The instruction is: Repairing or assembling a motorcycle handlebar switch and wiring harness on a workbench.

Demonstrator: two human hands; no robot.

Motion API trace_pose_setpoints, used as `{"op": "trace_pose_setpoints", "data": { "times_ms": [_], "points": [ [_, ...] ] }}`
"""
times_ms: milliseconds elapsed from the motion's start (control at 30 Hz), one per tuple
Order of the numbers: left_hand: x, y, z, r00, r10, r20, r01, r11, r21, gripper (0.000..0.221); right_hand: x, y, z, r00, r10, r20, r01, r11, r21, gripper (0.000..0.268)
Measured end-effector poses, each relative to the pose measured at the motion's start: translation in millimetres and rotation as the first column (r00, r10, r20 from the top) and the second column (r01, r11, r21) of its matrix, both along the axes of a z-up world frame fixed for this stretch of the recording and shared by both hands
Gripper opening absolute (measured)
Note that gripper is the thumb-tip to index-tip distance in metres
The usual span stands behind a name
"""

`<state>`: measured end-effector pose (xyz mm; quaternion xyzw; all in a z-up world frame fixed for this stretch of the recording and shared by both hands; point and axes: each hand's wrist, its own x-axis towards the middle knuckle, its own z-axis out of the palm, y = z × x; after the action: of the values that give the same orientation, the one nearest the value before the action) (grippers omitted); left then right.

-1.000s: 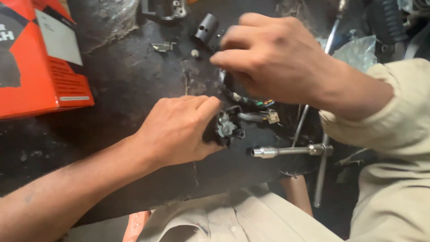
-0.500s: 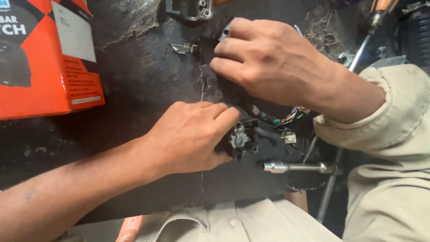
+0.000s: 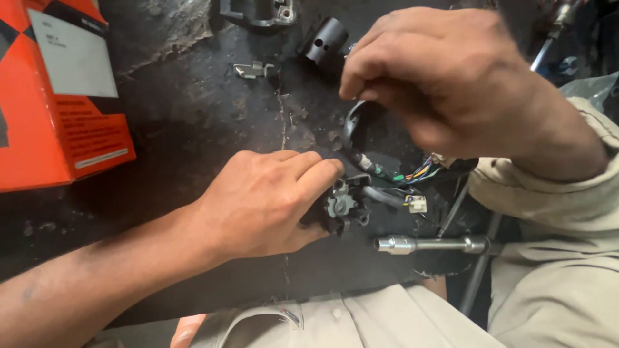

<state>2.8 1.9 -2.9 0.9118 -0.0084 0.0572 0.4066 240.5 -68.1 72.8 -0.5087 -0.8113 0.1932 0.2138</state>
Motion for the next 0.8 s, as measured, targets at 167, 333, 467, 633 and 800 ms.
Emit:
{"op": "trace_pose_setpoints", "data": {
  "times_ms": [167, 333, 467, 633, 800],
  "points": [
    [-2, 0, -2, 1.0, 0.002, 0.004, -0.002, 1.0, -0.004, 0.071, -9, -9, 30, 0.965, -0.231, -0.124, 0.187, 0.938, -0.293, 0.011],
    [-2, -1, -1, 1.0, 0.021, -0.006, -0.021, 1.0, -0.016, 0.071, -5, -22, 38, 0.918, -0.256, -0.301, 0.052, 0.833, -0.551, 0.017],
    [-2, -2, -4, 0.999, 0.031, 0.011, -0.032, 1.0, 0.002, 0.07, -14, -36, 35, 0.97, -0.097, -0.225, -0.003, 0.913, -0.408, 0.022],
    [-1, -1, -3, 0.999, 0.034, 0.007, -0.034, 0.999, -0.002, 0.07, -27, -41, 28, 0.997, 0.059, -0.053, -0.072, 0.954, -0.292, 0.041],
    [-2, -1, -4, 0.999, 0.041, 0.018, -0.041, 0.999, -0.012, 0.068, -29, -41, 23, 0.99, 0.135, -0.033, -0.138, 0.949, -0.282, 0.051]
  ]
}}
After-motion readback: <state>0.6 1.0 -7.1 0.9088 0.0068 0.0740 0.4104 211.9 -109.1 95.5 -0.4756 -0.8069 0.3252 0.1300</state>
